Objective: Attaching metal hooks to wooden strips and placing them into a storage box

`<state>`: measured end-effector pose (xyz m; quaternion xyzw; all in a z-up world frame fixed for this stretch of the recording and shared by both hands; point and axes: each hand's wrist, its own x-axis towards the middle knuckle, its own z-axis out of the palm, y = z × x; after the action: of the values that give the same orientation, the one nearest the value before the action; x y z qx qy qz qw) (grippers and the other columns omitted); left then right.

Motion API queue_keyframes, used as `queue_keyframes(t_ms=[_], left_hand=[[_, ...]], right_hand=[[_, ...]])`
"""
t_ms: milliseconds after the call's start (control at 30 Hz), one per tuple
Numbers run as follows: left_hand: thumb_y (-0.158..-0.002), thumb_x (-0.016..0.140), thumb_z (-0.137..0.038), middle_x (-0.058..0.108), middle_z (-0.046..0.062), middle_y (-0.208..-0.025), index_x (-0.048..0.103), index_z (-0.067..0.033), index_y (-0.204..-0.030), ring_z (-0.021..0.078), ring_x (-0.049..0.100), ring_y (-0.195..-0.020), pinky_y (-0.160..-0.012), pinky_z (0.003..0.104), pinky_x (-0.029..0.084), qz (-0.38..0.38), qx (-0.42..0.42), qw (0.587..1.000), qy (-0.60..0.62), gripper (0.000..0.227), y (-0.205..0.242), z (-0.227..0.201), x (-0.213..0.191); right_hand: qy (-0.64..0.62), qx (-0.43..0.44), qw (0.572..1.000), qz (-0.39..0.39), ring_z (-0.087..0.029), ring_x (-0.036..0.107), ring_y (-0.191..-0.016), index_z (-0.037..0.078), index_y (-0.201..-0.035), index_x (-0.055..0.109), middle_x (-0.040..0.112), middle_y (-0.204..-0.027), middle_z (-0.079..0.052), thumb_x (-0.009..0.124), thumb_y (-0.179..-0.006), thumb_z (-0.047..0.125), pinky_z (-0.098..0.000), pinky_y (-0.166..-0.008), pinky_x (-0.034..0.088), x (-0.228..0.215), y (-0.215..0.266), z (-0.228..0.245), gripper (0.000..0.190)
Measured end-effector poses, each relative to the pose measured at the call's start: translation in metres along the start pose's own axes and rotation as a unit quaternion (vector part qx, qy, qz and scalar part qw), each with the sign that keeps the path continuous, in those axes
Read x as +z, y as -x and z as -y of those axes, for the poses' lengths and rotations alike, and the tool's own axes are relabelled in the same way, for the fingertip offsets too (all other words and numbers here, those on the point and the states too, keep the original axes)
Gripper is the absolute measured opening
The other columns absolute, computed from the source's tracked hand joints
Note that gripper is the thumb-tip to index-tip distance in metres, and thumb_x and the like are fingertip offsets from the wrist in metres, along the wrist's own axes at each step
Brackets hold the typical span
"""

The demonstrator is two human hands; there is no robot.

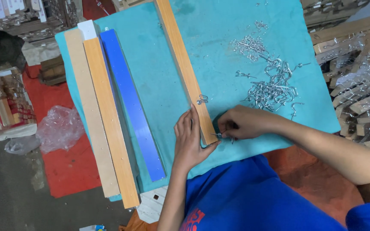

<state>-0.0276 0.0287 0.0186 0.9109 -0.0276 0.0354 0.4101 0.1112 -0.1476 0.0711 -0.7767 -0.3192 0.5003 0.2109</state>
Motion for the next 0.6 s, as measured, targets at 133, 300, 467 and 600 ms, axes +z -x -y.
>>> queue_keyframes(t_ms=[133, 300, 467, 600], left_hand=[[-0.073, 0.091, -0.034, 0.043, 0.026, -0.143, 0.006, 0.0027, -0.164, 0.0452, 0.026, -0.145, -0.116, 0.059, 0.019, 0.003, 0.0, 1.0, -0.005, 0.13, 0.0, 0.002, 0.001], [-0.072, 0.092, -0.032, 0.043, 0.026, -0.143, 0.005, 0.0026, -0.164, 0.0453, 0.027, -0.144, -0.115, 0.059, 0.019, 0.002, 0.0, 1.0, -0.002, 0.131, 0.0, 0.003, 0.002], [-0.072, 0.092, -0.031, 0.043, 0.026, -0.144, 0.004, 0.0023, -0.164, 0.0456, 0.027, -0.144, -0.115, 0.059, 0.019, 0.002, 0.002, 1.0, 0.0, 0.131, 0.0, 0.002, 0.001], [-0.07, 0.093, -0.03, 0.043, 0.026, -0.144, 0.004, 0.0017, -0.164, 0.0458, 0.027, -0.143, -0.114, 0.059, 0.02, -0.001, 0.005, 1.0, -0.004, 0.133, 0.001, 0.002, 0.002]], right_hand=[[-0.004, 0.007, 1.0, 0.0, -0.025, 0.079, -0.079, 0.019, -0.086, 0.076, 0.079, -0.068, -0.002, 0.075, -0.087, 0.027, -0.0391, -0.076, 0.061, -0.002, 0.001, 0.001, 0.008], [-0.01, 0.004, 1.0, -0.002, -0.027, 0.079, -0.08, 0.016, -0.088, 0.076, 0.079, -0.07, -0.005, 0.075, -0.087, 0.026, -0.0415, -0.076, 0.061, 0.001, 0.0, -0.003, 0.01], [0.008, 0.014, 1.0, -0.004, -0.032, 0.078, -0.085, 0.016, -0.09, 0.076, 0.08, -0.076, -0.007, 0.073, -0.088, 0.028, -0.0446, -0.078, 0.061, -0.001, 0.001, 0.002, 0.013], [0.08, 0.001, 0.997, -0.001, -0.04, 0.076, -0.089, 0.013, -0.091, 0.074, 0.079, -0.082, -0.013, 0.068, -0.09, 0.025, -0.0493, -0.078, 0.06, -0.006, 0.0, 0.019, 0.013]])
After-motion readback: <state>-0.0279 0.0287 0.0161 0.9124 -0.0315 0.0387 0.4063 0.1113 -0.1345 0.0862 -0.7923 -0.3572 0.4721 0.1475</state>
